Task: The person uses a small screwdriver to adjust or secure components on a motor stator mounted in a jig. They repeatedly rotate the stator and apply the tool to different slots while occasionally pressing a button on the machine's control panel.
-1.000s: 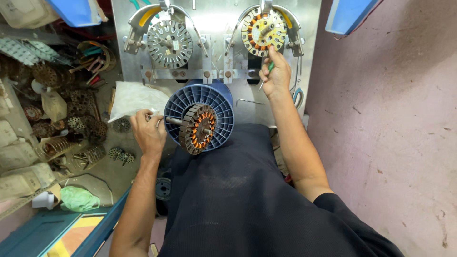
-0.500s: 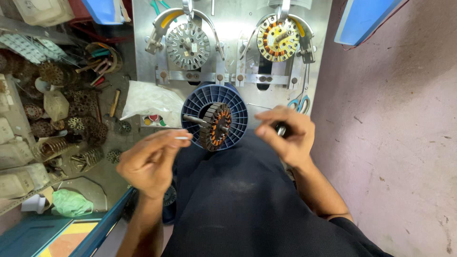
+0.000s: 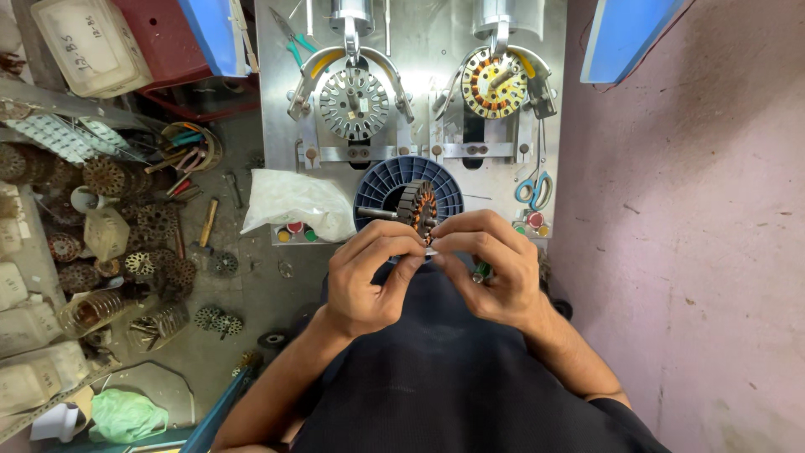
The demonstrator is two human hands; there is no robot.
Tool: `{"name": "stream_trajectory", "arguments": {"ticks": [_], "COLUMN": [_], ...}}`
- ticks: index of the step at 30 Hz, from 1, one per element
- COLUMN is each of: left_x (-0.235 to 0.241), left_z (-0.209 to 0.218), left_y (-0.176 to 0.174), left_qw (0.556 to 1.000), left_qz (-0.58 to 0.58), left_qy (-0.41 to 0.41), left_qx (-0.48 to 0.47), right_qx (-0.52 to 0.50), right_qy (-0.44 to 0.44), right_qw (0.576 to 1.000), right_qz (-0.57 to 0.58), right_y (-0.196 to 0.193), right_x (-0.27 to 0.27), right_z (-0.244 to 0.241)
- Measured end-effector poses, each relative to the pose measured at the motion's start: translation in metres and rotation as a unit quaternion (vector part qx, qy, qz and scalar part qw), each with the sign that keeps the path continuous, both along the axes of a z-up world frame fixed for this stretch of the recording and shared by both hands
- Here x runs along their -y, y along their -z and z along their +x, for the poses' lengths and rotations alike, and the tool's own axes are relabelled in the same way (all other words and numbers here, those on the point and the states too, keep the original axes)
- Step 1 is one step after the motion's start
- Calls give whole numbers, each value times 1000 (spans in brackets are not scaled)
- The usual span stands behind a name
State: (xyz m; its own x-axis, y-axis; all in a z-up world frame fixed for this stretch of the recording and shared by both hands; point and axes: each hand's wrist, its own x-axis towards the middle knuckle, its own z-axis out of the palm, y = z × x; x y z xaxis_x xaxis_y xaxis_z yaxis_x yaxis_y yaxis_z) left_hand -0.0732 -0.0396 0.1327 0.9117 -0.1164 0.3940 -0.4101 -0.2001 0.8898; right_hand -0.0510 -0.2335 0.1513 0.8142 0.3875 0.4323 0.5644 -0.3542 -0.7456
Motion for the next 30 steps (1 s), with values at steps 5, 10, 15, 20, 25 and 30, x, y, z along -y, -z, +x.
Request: {"name": "stream_trajectory", "arguments": {"ticks": [5,10,15,20,25,30], "left_x": [-15,-24,-37,-52,-58,-53], "left_z": [-7,-10,-10,-6,-4,-5], "left_y": [13,30,39,45,55,63], "left_qw": [999,997,993,984,982,984], "left_qz": [13,4,-35,-79,-77,-81], "left_qy": [44,66,115,158,175,154], "left_qx": [24,37,-16,-14,4,26], "right_qx": [-61,-49,-113,-163,-117,-35], "right_qy": [32,88,145,195,221,262], "right_qw": [997,994,982,962,968,963], "right_qz": [-18,-39,31,98,30,-51], "right_y": [10,26,35,38,38,42], "right_x": [-20,-43,-58,-63,-69,-82], "right_z": [-25,-47,-62,-78,-85,-83]}}
